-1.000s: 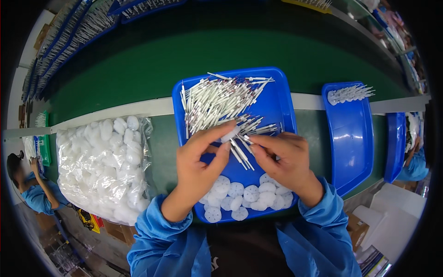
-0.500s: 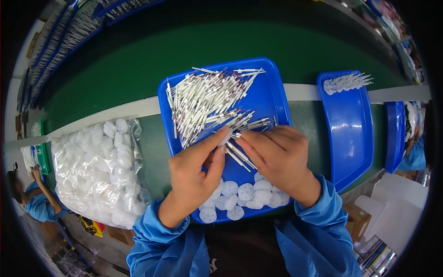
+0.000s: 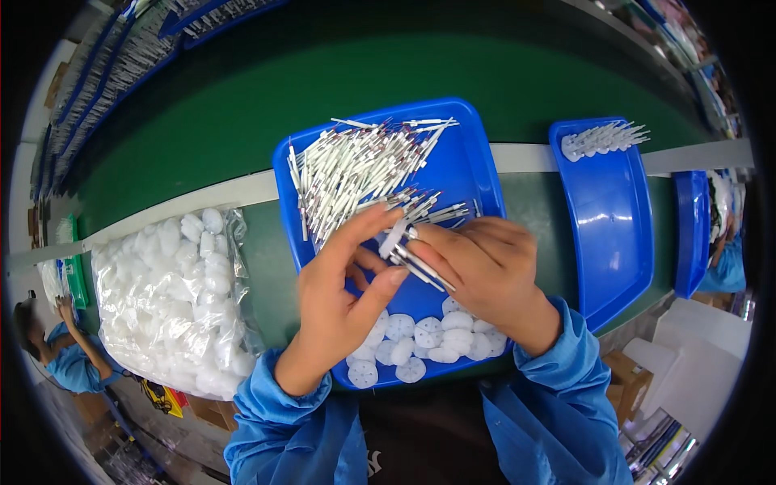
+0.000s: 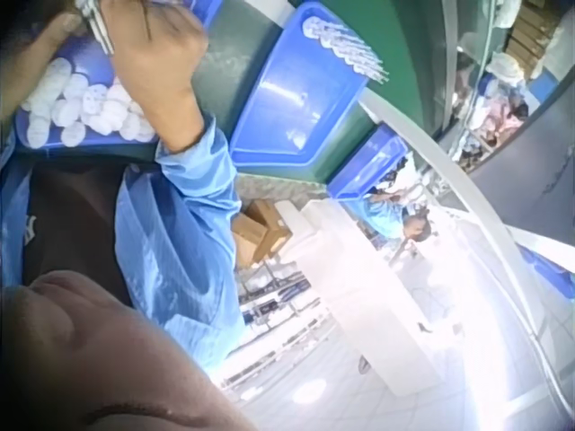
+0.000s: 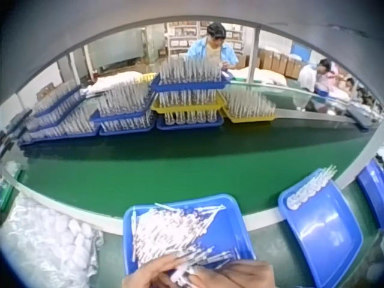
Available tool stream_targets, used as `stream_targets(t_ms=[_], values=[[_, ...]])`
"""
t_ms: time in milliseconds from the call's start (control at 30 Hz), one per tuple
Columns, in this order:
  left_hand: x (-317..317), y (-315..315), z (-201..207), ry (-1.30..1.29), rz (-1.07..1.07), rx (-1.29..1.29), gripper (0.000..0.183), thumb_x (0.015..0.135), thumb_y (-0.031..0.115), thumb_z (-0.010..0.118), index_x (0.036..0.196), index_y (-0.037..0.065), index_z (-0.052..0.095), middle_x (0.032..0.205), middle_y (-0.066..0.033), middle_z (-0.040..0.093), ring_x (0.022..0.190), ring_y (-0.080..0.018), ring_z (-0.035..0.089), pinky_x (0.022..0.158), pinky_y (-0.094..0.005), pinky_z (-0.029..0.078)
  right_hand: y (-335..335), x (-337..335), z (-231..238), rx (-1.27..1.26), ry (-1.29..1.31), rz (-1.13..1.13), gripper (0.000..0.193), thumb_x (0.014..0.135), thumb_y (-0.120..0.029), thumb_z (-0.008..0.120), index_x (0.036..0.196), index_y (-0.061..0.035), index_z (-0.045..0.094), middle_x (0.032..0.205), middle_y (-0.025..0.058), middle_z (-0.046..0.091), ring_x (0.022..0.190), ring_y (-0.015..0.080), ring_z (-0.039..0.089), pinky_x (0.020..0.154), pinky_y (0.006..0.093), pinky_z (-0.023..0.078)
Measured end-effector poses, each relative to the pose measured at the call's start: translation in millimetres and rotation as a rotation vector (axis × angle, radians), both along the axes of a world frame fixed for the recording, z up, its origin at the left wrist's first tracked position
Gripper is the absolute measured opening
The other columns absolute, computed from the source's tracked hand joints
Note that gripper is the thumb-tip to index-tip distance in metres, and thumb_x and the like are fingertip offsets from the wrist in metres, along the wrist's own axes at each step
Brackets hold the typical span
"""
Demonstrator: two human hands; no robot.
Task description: The person inserts thin white sticks into small white cotton pads at a factory assembly station. They pick up a cotton pad and a stick, insert the stick into the pad, and place the finished swab into a blue tray. The process is repeated continuously throughout the clip.
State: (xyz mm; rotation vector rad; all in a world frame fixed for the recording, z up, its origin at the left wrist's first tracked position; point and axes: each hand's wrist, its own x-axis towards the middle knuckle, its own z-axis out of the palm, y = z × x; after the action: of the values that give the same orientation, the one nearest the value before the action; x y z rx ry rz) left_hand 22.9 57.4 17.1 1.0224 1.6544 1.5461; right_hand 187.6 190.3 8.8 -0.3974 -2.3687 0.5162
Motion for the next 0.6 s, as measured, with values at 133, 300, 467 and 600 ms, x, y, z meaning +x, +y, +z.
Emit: stream_targets(t_ms=[133,300,467,600], values=[[-13,-7,-8,0.073,-0.058,0.004,0.049,0.084,0.009,0.092,0.129,0.004,0.075,0.123,-0.0101,0.076,0.089,-0.0130,0.066,0.064,-0.0244,0.051,16,-1,11,-0.150,0.030,0.054,0.026,0.082,-0.011,0.088,0.106,-0.0051,0.081,0.098,0.0107,0.080,0.082,0.0241,0.077,0.073,0.0343,0.060],[-10,-5,3,0.490,-0.044,0.126,0.055,0.074,0.009,0.098,0.125,0.007,0.078,0.121,-0.0089,0.072,0.101,-0.0218,0.070,0.077,-0.0305,0.057,4,-3,26,-0.752,0.057,0.117,0.031,0.088,-0.003,0.085,0.118,-0.0037,0.079,0.101,0.0112,0.081,0.089,0.0218,0.079,0.083,0.0349,0.061],[-8,-5,-7,0.550,-0.038,0.229,0.055,0.076,0.013,0.098,0.127,0.005,0.078,0.125,-0.0125,0.072,0.093,-0.0167,0.067,0.062,-0.0255,0.047,-4,0,19,-0.806,0.052,0.136,0.029,0.091,0.000,0.083,0.120,0.0004,0.076,0.102,0.0111,0.080,0.093,0.0172,0.078,0.083,0.0305,0.061],[-8,-7,1,0.427,-0.078,0.175,0.057,0.077,0.014,0.097,0.129,0.003,0.077,0.125,-0.0135,0.074,0.092,-0.0178,0.067,0.063,-0.0259,0.049,-1,4,17,-1.137,0.143,0.214,0.020,0.098,0.001,0.079,0.118,0.0009,0.074,0.106,0.0082,0.078,0.097,0.0124,0.075,0.084,0.0277,0.060]])
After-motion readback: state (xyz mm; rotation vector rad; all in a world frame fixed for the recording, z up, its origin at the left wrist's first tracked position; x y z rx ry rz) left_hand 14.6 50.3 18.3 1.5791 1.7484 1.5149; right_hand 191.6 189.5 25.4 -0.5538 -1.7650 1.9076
